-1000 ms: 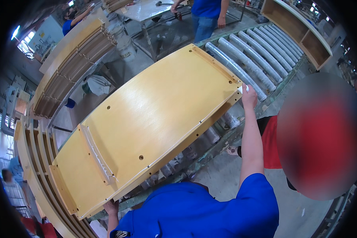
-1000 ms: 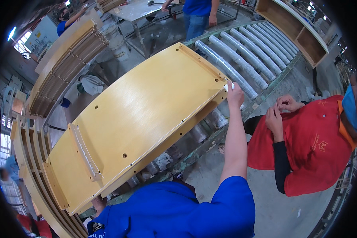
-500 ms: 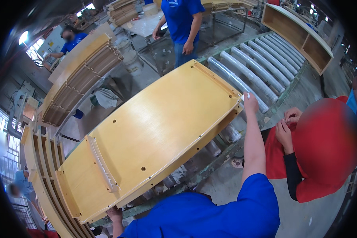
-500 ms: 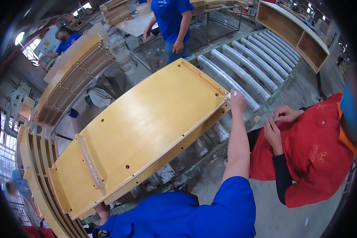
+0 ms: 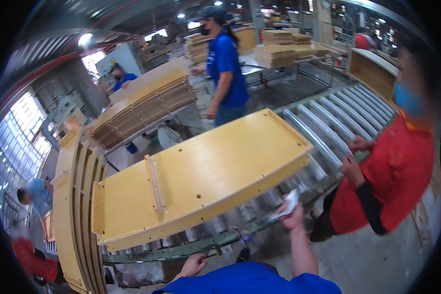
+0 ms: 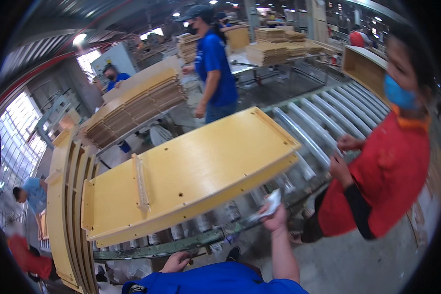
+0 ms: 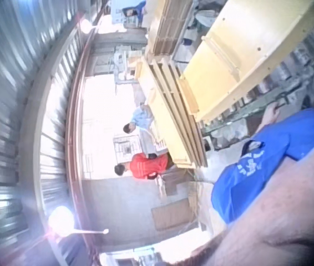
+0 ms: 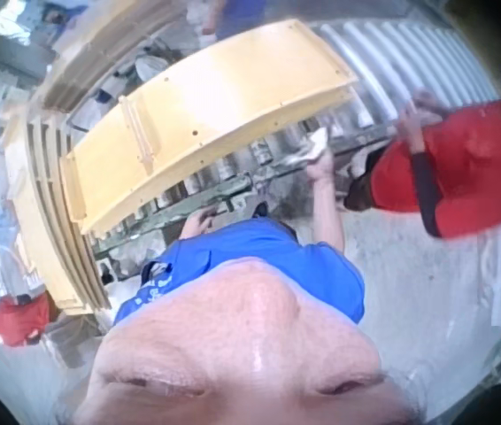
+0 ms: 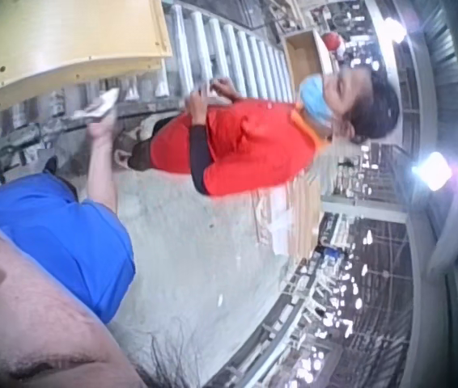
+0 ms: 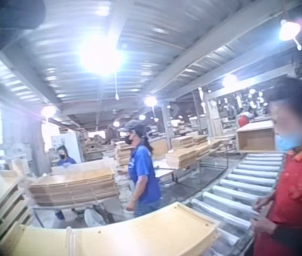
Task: The person wipes the surface of large yellow wooden panels with a white cloth. They move along a conveyor line, wiping multiple panels one at a time, then stack the finished panels on a nearby pile.
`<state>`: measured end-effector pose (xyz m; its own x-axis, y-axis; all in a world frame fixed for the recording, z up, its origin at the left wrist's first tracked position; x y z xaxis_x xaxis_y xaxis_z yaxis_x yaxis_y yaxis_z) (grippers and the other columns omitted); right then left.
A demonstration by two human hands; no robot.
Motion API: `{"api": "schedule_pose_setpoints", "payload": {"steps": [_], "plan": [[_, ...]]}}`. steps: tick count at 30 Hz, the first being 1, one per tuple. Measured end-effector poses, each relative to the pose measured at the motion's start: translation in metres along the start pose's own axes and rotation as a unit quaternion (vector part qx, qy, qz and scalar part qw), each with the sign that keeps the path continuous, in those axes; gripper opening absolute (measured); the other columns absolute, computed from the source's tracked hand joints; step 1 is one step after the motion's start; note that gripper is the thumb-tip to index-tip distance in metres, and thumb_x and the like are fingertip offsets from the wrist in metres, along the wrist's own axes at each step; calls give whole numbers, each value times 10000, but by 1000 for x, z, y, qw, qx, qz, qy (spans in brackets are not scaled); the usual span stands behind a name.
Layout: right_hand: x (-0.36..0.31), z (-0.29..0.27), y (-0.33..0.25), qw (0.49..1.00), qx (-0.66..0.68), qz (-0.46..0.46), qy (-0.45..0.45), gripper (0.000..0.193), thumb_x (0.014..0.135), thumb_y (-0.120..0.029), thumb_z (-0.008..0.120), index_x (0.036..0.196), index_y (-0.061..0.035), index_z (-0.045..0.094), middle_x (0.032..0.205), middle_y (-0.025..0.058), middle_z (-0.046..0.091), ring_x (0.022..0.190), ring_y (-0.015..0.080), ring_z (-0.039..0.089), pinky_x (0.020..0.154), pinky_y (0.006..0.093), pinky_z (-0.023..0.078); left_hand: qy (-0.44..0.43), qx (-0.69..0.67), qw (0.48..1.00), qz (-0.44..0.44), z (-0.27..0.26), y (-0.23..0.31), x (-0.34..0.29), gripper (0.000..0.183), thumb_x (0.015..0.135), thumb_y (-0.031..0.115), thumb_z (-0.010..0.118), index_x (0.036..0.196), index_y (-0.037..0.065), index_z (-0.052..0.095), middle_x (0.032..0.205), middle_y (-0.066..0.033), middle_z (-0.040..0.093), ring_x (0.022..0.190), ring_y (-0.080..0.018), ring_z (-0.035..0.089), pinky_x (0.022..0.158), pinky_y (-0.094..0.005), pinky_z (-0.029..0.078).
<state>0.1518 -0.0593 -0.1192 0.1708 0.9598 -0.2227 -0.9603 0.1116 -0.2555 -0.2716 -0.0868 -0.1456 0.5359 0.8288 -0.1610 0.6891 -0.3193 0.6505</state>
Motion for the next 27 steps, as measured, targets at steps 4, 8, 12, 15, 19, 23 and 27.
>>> {"api": "schedule_pose_setpoints", "payload": {"steps": [4, 8, 12, 15, 19, 23, 27], "plan": [[-109, -26, 99, 984, -32, 155, -86, 537, 935, -499, 308, 1193, -63, 485, 1009, 138, 632, 969, 278, 605, 802, 451, 473, -98, -177, 979, 22, 74, 114, 23, 363, 856, 293, 591, 1060, -6, 581, 1011, -159, 626, 901, -264, 619, 809, -353, 485], [-188, -58, 127, 984, -114, 138, -15, 478, 983, -387, 275, 1299, -54, 409, 1190, 146, 566, 1098, 235, 541, 936, 368, 414, -170, -173, 967, 75, 147, 200, -14, 355, 873, 288, 579, 1073, -3, 551, 884, -142, 639, 781, -208, 626, 702, -314, 481], [-276, -69, 87, 988, -99, 121, 15, 448, 990, -349, 259, 1301, -57, 396, 1177, 129, 572, 1090, 227, 540, 960, 359, 393, -159, -191, 967, 56, 197, 254, -59, 236, 893, 238, 523, 973, 21, 571, 717, -129, 627, 655, -271, 624, 605, -382, 462], [-331, -80, 43, 997, -41, 54, 20, 439, 991, -337, 257, 1309, -62, 384, 1168, 124, 576, 1092, 235, 537, 965, 361, 380, -109, -61, 975, 186, 227, 305, -80, 231, 900, 245, 490, 965, 42, 580, 743, -179, 621, 692, -351, 620, 614, -430, 462], [-409, -105, -50, 997, -31, -55, 37, 426, 965, -309, 337, 1309, -63, 382, 1162, 122, 578, 1093, 239, 535, 969, 372, 371, -105, 27, 945, 310, 288, 412, -94, 208, 894, 235, 459, 898, 68, 583, 744, -187, 616, 678, -392, 596, 599, -493, 453], [-499, -154, -170, 976, -68, -188, 80, 441, 947, -328, 351, 1243, -17, 451, 1155, 100, 576, 1080, 215, 534, 956, 369, 382, -223, -79, 923, 302, 394, 521, -107, 261, 919, 288, 444, 986, 80, 586, 747, -127, 625, 686, -301, 621, 646, -421, 484], [-635, -177, -287, 945, 15, -201, -259, 475, 958, -360, 312, 1248, -9, 444, 1159, 165, 561, 1018, 255, 565, 831, 360, 479, -781, -368, 491, -119, 516, 642, -205, 394, 937, 404, 421, 1137, 80, 522, 985, -11, 593, 887, -148, 572, 841, -371, 461]]}}
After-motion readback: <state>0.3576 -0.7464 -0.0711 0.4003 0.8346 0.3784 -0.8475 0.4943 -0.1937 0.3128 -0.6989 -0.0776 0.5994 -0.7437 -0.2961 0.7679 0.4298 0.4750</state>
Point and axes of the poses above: each hand's wrist, its own x-axis towards the middle knuckle, its own z-axis out of the palm, y = z × x, the point moved 8 cm from there along x, towards the middle knuckle
